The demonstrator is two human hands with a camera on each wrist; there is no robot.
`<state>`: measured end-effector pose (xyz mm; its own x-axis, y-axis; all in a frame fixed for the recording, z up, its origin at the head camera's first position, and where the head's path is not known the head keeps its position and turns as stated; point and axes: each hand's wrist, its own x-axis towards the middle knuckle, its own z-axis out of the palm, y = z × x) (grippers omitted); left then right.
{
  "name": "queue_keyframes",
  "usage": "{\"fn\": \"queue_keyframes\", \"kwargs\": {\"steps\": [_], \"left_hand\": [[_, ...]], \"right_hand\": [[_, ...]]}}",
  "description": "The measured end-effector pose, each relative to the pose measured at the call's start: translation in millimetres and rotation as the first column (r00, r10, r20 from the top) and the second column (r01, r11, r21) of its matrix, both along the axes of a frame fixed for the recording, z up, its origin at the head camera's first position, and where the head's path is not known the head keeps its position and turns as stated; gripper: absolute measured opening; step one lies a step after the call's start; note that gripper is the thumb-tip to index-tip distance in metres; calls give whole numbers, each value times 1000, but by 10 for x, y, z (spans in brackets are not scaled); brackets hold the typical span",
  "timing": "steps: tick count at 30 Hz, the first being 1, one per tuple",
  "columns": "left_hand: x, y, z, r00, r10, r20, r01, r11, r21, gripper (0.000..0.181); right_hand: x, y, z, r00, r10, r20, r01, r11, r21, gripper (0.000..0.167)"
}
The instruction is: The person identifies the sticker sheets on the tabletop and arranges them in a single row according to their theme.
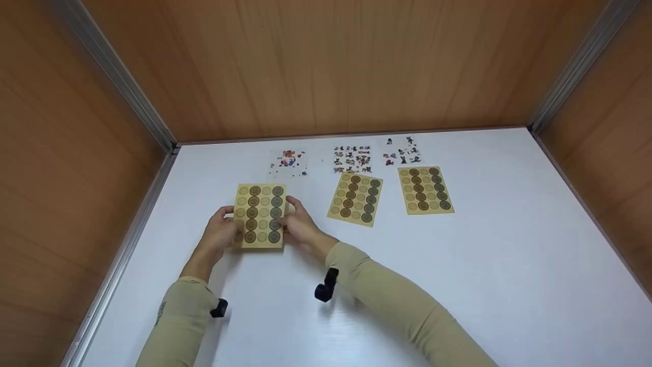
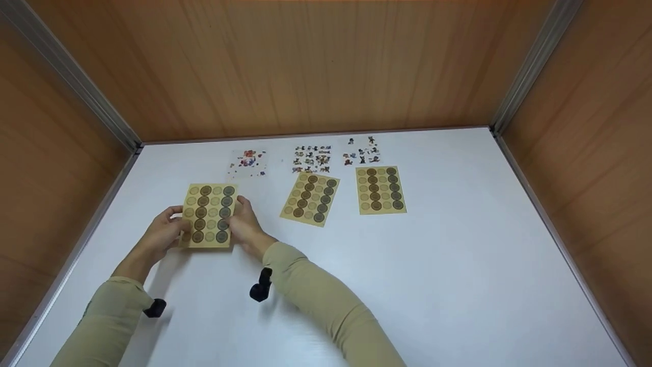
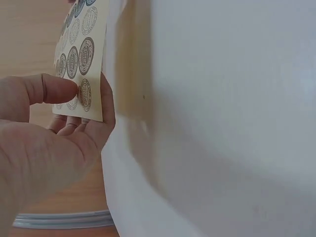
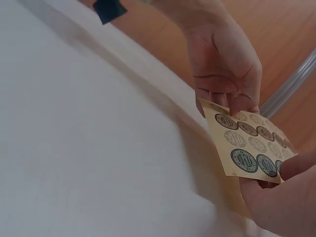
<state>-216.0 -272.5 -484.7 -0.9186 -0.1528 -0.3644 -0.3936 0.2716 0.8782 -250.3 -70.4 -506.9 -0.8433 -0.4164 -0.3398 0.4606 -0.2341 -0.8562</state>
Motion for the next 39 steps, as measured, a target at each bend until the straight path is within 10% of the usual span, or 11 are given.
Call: {"fn": "queue_keyframes", "kwargs": {"steps": [5, 9, 15, 23, 28, 39], "left_hand": [[8, -166, -68, 998, 48, 37, -46, 998, -42, 63], [-3, -232, -116, 997, 68, 43, -64, 994, -92, 64], [-2, -249, -138, 996, 72, 48, -63, 985, -159, 68], [-67, -237, -140, 999, 16, 42, -2, 951, -309, 62], [-72, -262, -172, 1000, -25, 16, 29, 897, -441, 52], [-56, -410, -234, 997, -66, 36, 75, 860, -505, 53]], "right_hand": [[14, -185, -77, 988, 83, -133, -62, 986, 158, 76], [20, -266, -158, 929, 186, -321, -54, 923, 380, 78], [35, -321, -204, 744, 436, -506, -21, 773, 635, 84], [10, -387, -206, 587, 660, -469, 120, 501, 857, 82], [2, -414, -235, 547, 744, -384, 144, 369, 918, 87], [19, -463, -265, 506, 801, -321, 102, 314, 944, 88]]}}
